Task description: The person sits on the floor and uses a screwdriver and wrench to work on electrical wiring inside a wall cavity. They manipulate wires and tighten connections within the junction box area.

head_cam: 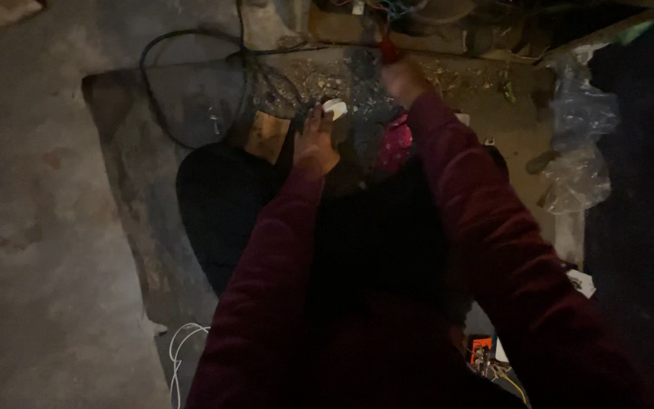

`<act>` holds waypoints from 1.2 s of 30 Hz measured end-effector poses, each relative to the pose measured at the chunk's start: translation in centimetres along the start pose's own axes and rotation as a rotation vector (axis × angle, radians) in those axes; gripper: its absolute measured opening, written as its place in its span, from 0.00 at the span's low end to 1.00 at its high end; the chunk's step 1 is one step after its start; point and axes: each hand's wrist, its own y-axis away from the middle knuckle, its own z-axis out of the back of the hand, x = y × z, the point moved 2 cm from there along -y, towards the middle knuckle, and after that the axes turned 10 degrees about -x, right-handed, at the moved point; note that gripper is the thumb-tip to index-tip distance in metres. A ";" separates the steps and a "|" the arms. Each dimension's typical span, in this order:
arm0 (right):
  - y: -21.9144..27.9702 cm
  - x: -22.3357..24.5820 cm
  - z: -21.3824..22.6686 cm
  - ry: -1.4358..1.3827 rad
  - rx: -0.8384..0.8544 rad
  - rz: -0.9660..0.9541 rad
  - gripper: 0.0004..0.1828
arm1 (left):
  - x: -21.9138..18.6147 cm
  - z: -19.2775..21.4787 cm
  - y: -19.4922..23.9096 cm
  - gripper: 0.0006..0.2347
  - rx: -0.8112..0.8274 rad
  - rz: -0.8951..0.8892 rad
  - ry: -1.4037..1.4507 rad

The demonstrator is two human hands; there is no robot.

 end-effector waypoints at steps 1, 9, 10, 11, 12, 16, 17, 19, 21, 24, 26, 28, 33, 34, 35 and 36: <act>0.4 1.0 0.7 0.004 0.022 -0.015 0.15 | 0.1 -0.2 0.0 0.35 -0.059 -0.025 0.012; 2.8 3.3 9.4 0.186 0.243 -0.089 0.24 | 0.4 -2.2 -0.5 0.36 -0.156 -0.077 -0.011; 3.6 3.1 9.6 0.131 0.297 -0.124 0.23 | 0.2 -2.1 -0.7 0.36 -0.126 -0.056 -0.011; 4.4 2.8 9.7 0.075 0.352 -0.161 0.23 | 0.1 -2.0 -0.7 0.37 -0.092 -0.035 -0.012; 5.2 2.4 9.7 0.079 0.307 -0.162 0.26 | -0.1 -1.9 -0.7 0.37 -0.096 -0.040 -0.010; 7.5 0.5 7.3 -0.009 0.198 -0.227 0.33 | -0.9 -1.1 -0.6 0.40 -0.095 -0.070 -0.027; 7.7 0.2 6.5 -0.046 0.197 -0.255 0.35 | -0.9 -0.8 -0.5 0.40 -0.094 -0.068 -0.032; 7.7 -0.5 5.7 -0.071 0.185 -0.218 0.35 | -1.0 -0.5 -0.5 0.41 -0.060 -0.054 -0.054; 7.5 -1.5 4.9 -0.060 0.170 -0.199 0.36 | -1.1 -0.4 -0.3 0.40 -0.036 -0.041 -0.059; 6.9 -2.4 4.3 -0.023 0.147 -0.208 0.37 | -1.3 -0.1 -0.3 0.39 -0.036 -0.038 -0.031; 6.6 -2.8 4.0 -0.047 0.146 -0.234 0.38 | -1.3 0.0 -0.1 0.39 -0.047 -0.047 -0.005; 6.5 -2.9 3.9 -0.025 0.124 -0.215 0.35 | -1.3 0.1 -0.1 0.39 -0.048 -0.055 -0.009; 6.6 -4.0 3.7 -0.043 0.130 -0.100 0.35 | -1.5 0.2 0.0 0.39 -0.041 -0.059 -0.037; 6.5 -4.4 3.4 -0.022 0.129 -0.122 0.35 | -1.6 0.3 0.0 0.39 -0.047 -0.061 -0.043; 6.3 -5.0 3.0 -0.001 0.126 -0.144 0.35 | -1.7 0.4 0.0 0.38 -0.052 -0.064 -0.048; 6.3 -5.7 2.4 -0.020 0.116 -0.153 0.35 | -1.9 0.5 0.1 0.38 -0.048 -0.072 -0.057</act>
